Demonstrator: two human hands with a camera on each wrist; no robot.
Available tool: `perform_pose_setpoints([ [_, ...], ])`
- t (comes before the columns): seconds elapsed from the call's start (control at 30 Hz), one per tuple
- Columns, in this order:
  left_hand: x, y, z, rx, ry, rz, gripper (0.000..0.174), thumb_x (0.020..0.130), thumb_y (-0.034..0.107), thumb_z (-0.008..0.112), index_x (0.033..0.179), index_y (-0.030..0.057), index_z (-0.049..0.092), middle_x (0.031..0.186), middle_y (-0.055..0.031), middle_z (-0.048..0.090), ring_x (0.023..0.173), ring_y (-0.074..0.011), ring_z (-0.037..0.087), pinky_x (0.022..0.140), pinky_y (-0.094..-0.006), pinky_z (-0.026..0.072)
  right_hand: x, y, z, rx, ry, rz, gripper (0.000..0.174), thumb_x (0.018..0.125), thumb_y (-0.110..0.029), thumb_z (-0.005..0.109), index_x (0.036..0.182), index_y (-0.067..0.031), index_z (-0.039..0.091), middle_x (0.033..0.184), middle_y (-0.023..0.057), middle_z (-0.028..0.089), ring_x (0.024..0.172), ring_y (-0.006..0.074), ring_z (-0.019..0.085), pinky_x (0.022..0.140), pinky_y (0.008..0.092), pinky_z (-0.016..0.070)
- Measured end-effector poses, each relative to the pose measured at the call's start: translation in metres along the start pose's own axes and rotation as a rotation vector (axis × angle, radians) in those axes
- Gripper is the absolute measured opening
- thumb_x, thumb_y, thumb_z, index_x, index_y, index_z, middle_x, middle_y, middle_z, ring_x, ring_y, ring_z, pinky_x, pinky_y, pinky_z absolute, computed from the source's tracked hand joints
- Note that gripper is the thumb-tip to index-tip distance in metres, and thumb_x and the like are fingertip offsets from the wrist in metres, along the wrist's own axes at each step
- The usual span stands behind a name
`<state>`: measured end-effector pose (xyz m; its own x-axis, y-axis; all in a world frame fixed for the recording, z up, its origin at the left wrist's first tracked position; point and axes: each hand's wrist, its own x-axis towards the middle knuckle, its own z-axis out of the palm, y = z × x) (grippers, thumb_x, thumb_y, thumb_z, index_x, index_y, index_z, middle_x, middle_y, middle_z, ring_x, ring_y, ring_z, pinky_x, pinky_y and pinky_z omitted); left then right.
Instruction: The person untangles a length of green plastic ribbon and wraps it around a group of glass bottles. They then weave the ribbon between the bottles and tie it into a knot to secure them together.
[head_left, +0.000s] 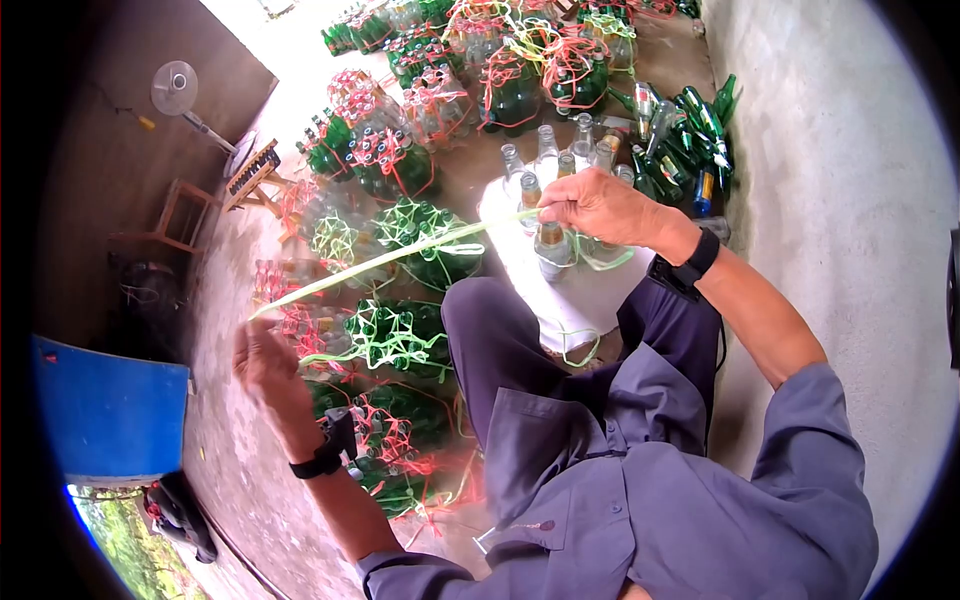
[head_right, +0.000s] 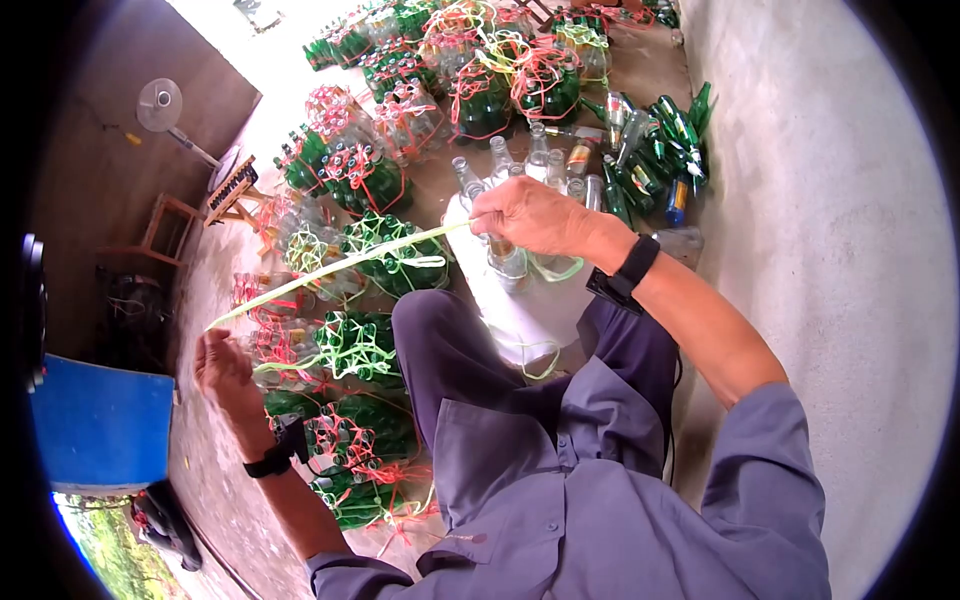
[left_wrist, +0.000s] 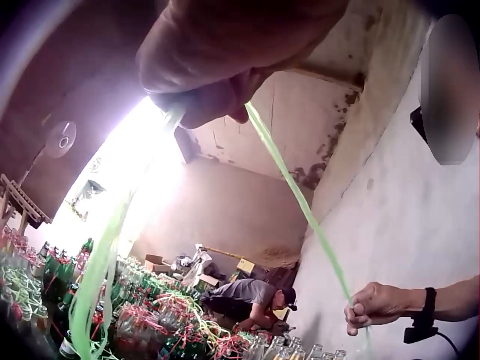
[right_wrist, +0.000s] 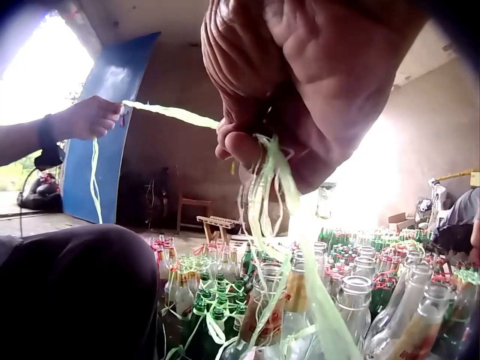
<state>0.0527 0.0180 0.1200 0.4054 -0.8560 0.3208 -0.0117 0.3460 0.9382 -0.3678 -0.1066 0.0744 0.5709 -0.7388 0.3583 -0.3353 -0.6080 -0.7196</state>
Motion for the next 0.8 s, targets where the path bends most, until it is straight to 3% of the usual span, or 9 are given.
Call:
perform_pose_setpoints([
  [0.1,0.008,0.004,-0.029,-0.078,0.092,0.061,0.022,0.104,0.020,0.057,0.094,0.0014,0.062,0.058,0.0062,0.031,0.045,-0.0028,0.024,0.040,-0.0219,0.0191,0.011,-0.005,0.003,-0.036,-0.092,0.001,0.018,0.093,-0.016,0.061,0.093,0.0000,0.069,0.068,0.0149,0.063,0.058,0.0260,0.061,0.061,0.0404,0.0487],
  [0.17,0.009,0.014,-0.039,-0.132,0.187,0.106,0.020,0.103,0.020,0.057,0.095,0.0023,0.062,0.059,0.0068,0.027,0.047,-0.0023,0.023,0.041,-0.0212,0.0184,0.019,-0.009,0.003,-0.045,-0.117,0.091,0.013,0.095,-0.007,0.060,0.100,0.0011,0.070,0.074,0.0094,0.066,0.064,0.0142,0.063,0.064,0.0309,0.0515],
  [0.3,0.009,0.017,-0.062,-0.149,0.245,0.123,0.018,0.103,0.020,0.059,0.096,0.0035,0.061,0.059,0.0071,0.026,0.048,-0.0017,0.022,0.041,-0.0206,0.0175,0.034,-0.013,0.002,-0.061,-0.061,0.069,0.014,0.094,-0.005,0.059,0.101,0.0021,0.069,0.073,0.0093,0.067,0.068,0.0143,0.067,0.066,0.0313,0.0534],
  [0.4,0.008,0.010,-0.073,-0.175,0.282,0.105,0.018,0.103,0.020,0.059,0.097,0.0036,0.061,0.059,0.0073,0.024,0.047,-0.0018,0.021,0.041,-0.0208,0.0168,0.045,-0.013,0.001,-0.024,0.019,-0.007,0.018,0.094,-0.011,0.059,0.093,0.0040,0.068,0.072,0.0113,0.069,0.066,0.0210,0.069,0.067,0.0340,0.0554],
  [0.6,0.004,-0.021,-0.099,-0.266,0.349,0.000,0.022,0.103,0.025,0.059,0.098,0.0033,0.058,0.058,0.0080,0.023,0.046,-0.0021,0.019,0.039,-0.0216,0.0157,0.059,-0.010,-0.010,0.045,0.069,0.075,0.020,0.096,-0.014,0.061,0.095,0.0034,0.069,0.072,0.0091,0.069,0.064,0.0150,0.068,0.065,0.0316,0.0546],
  [0.67,0.000,-0.028,-0.099,-0.258,0.355,-0.004,0.023,0.104,0.026,0.056,0.096,0.0043,0.057,0.058,0.0082,0.024,0.046,-0.0013,0.020,0.038,-0.0221,0.0156,0.059,-0.007,-0.016,0.063,0.092,0.138,0.019,0.098,-0.013,0.061,0.098,0.0043,0.069,0.073,0.0040,0.067,0.070,0.0094,0.065,0.068,0.0257,0.0524],
  [0.8,-0.007,-0.056,-0.106,-0.288,0.347,-0.078,0.023,0.104,0.025,0.056,0.096,0.0040,0.057,0.058,0.0076,0.024,0.046,-0.0018,0.021,0.038,-0.0215,0.0169,0.061,0.000,-0.031,0.099,0.180,0.071,0.020,0.097,-0.014,0.061,0.096,0.0043,0.069,0.071,0.0064,0.069,0.063,0.0120,0.066,0.063,0.0279,0.0528],
])
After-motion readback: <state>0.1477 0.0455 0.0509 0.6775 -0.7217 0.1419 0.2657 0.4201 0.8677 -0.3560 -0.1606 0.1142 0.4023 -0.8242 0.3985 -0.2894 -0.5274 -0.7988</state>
